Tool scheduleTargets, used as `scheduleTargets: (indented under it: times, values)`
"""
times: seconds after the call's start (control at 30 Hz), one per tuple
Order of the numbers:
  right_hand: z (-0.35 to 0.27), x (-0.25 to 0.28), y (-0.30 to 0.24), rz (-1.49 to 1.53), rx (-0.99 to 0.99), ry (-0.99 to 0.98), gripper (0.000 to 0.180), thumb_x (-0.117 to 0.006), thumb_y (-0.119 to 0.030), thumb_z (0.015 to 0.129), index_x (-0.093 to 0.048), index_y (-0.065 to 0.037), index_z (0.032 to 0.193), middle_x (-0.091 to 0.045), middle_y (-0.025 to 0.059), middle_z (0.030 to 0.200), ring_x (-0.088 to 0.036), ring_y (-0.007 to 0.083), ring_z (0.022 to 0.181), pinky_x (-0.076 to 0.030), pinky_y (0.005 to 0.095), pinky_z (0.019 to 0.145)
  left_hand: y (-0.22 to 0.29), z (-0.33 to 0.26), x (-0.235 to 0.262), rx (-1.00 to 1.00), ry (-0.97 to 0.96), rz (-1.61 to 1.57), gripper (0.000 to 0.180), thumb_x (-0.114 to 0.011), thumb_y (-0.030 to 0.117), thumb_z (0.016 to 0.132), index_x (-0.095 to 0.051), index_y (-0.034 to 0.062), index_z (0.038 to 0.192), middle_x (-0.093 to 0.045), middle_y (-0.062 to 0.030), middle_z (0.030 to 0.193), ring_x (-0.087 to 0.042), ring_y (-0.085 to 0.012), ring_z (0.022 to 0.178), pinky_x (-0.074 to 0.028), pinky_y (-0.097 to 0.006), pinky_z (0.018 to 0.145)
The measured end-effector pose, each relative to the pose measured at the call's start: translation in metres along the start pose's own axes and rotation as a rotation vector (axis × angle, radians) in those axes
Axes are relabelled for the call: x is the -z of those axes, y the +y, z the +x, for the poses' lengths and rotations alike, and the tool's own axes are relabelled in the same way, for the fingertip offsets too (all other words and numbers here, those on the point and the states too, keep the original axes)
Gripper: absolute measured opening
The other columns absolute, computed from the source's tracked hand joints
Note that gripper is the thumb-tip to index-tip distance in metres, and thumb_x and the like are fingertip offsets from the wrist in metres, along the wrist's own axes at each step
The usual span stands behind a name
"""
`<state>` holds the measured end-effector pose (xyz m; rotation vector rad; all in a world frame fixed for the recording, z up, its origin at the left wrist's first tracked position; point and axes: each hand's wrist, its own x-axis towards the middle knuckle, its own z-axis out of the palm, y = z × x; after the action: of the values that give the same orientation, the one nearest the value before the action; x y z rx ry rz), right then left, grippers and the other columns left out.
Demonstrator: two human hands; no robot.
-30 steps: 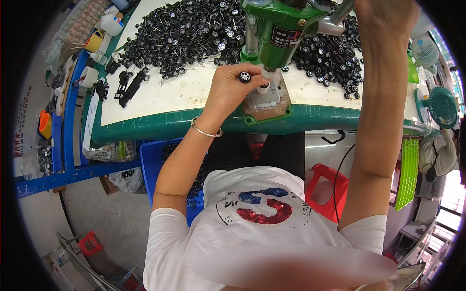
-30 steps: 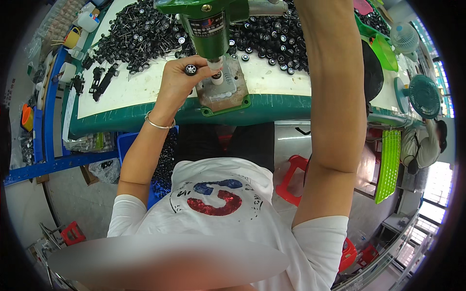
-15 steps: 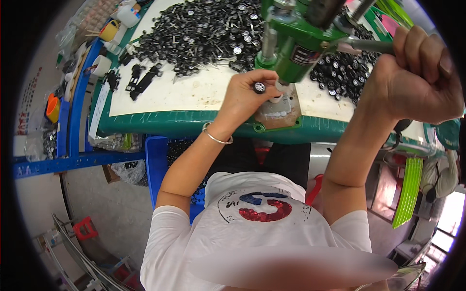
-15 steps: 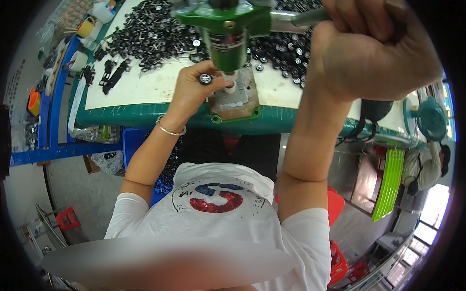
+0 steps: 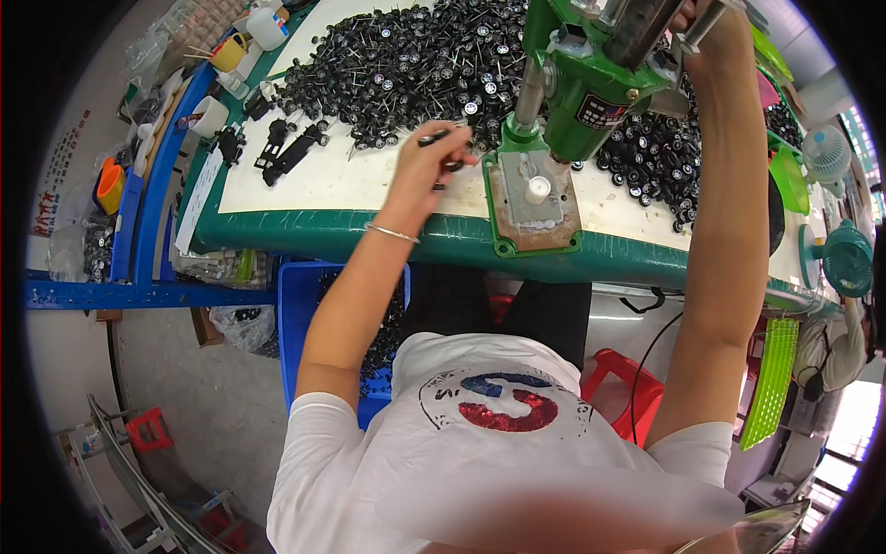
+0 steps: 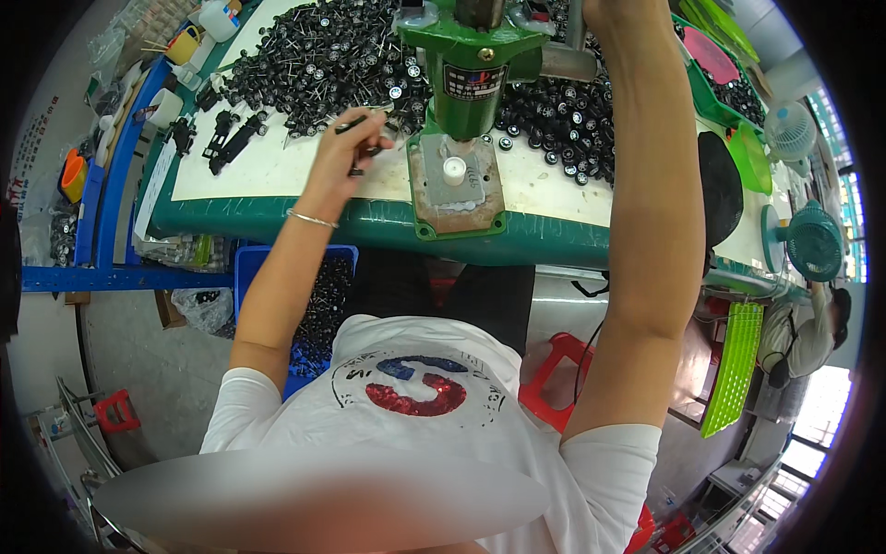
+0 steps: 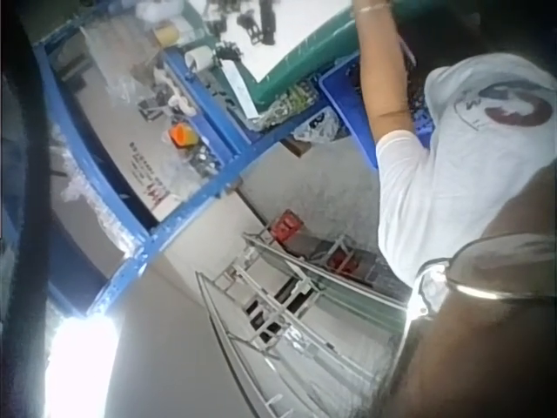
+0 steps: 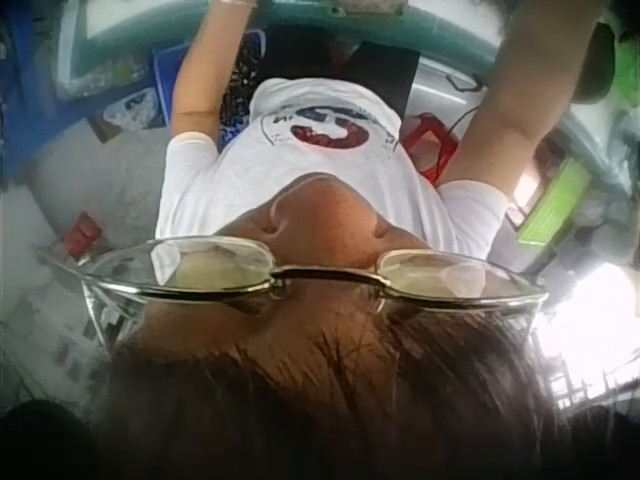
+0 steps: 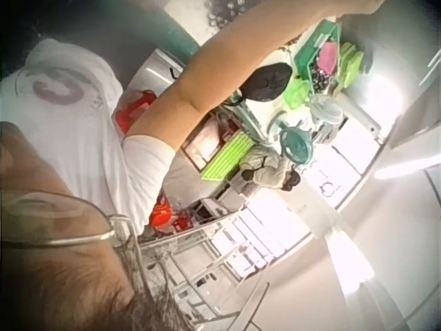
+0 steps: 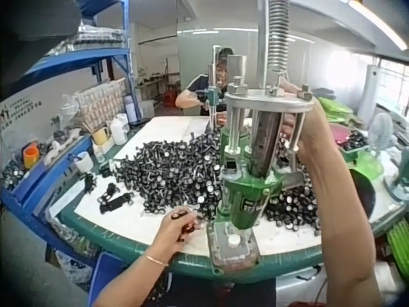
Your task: The person assembles small plastic components with white inserts using a manual hand press.
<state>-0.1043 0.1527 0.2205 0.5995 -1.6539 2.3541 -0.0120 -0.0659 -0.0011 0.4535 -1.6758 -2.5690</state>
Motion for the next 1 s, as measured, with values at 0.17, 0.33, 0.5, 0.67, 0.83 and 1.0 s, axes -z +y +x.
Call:
scheduleTargets:
  times: [0.17, 0.33, 0.5, 0.67, 0.83, 1.0]
  values:
    - [-0.008, 0.024, 0.019, 0.054, 0.083, 0.195, 0.026, -0.045, -0.022, 0.100, -0.059, -0.003, 0.109, -0.063, 0.0029, 0.083, -0.058, 0.0095, 0.064, -0.049, 0.0226, 0.054, -0.006, 0.046, 0.037, -0.275, 0.026, 0.809, 0.016, -0.073, 0.018, 0.081, -0.070, 0.0045, 0.089, -0.064, -0.0017, 0.075, -0.063, -0.0099, 0.057, -0.041, -0.024, 0.046]
    - [-0.047, 0.073, 0.063, -0.179, -0.018, 0.155, 0.024, -0.056, -0.022, 0.092, -0.065, -0.002, 0.102, -0.063, 0.0031, 0.083, -0.058, 0.0108, 0.068, -0.046, 0.0236, 0.060, -0.006, 0.053, 0.028, -0.596, 0.139, 1.403, 0.018, -0.072, 0.013, 0.073, -0.072, 0.0089, 0.091, -0.064, -0.0073, 0.089, -0.062, -0.0299, 0.078, -0.049, -0.036, 0.070]
    - [-0.105, 0.124, 0.133, -0.856, -0.204, -0.293, 0.022, -0.064, -0.024, 0.087, -0.066, -0.006, 0.099, -0.065, 0.0051, 0.083, -0.061, 0.0146, 0.071, -0.049, 0.0317, 0.064, -0.007, 0.062, 0.042, -0.632, 0.117, 1.282, 0.018, -0.074, 0.014, 0.071, -0.072, 0.0072, 0.088, -0.065, -0.0090, 0.085, -0.063, -0.0264, 0.077, -0.049, -0.037, 0.067]
    - [-0.139, 0.115, 0.167, -1.182, 0.058, -0.414, 0.020, -0.063, -0.014, 0.085, -0.063, -0.007, 0.104, -0.059, 0.0076, 0.099, -0.061, 0.0267, 0.079, -0.050, 0.0354, 0.070, 0.008, 0.029, 0.031, -0.176, 0.161, 0.451, 0.012, -0.075, 0.015, 0.078, -0.068, 0.0052, 0.082, -0.068, -0.0038, 0.068, -0.042, -0.0013, 0.046, -0.027, -0.019, 0.042]
    - [-0.137, 0.104, 0.157, -1.020, -0.028, -0.358, 0.017, -0.064, -0.011, 0.084, -0.065, -0.006, 0.100, -0.060, 0.0068, 0.098, -0.061, 0.0235, 0.080, -0.050, 0.0338, 0.071, 0.014, 0.000, 0.009, -0.122, 0.035, 0.229, 0.012, -0.072, 0.010, 0.080, -0.068, 0.0030, 0.088, -0.068, -0.0045, 0.071, -0.037, -0.0007, 0.046, -0.023, -0.018, 0.040]
    - [-0.151, 0.075, 0.124, -0.569, -0.101, -0.412, 0.026, -0.069, -0.012, 0.082, -0.066, -0.001, 0.106, -0.058, 0.0062, 0.095, -0.058, 0.0144, 0.081, -0.047, 0.0282, 0.074, 0.013, -0.024, -0.014, -0.079, -0.187, 0.177, 0.018, -0.070, 0.008, 0.081, -0.069, -0.0011, 0.096, -0.068, -0.0065, 0.077, -0.040, -0.0012, 0.047, -0.024, -0.017, 0.041]
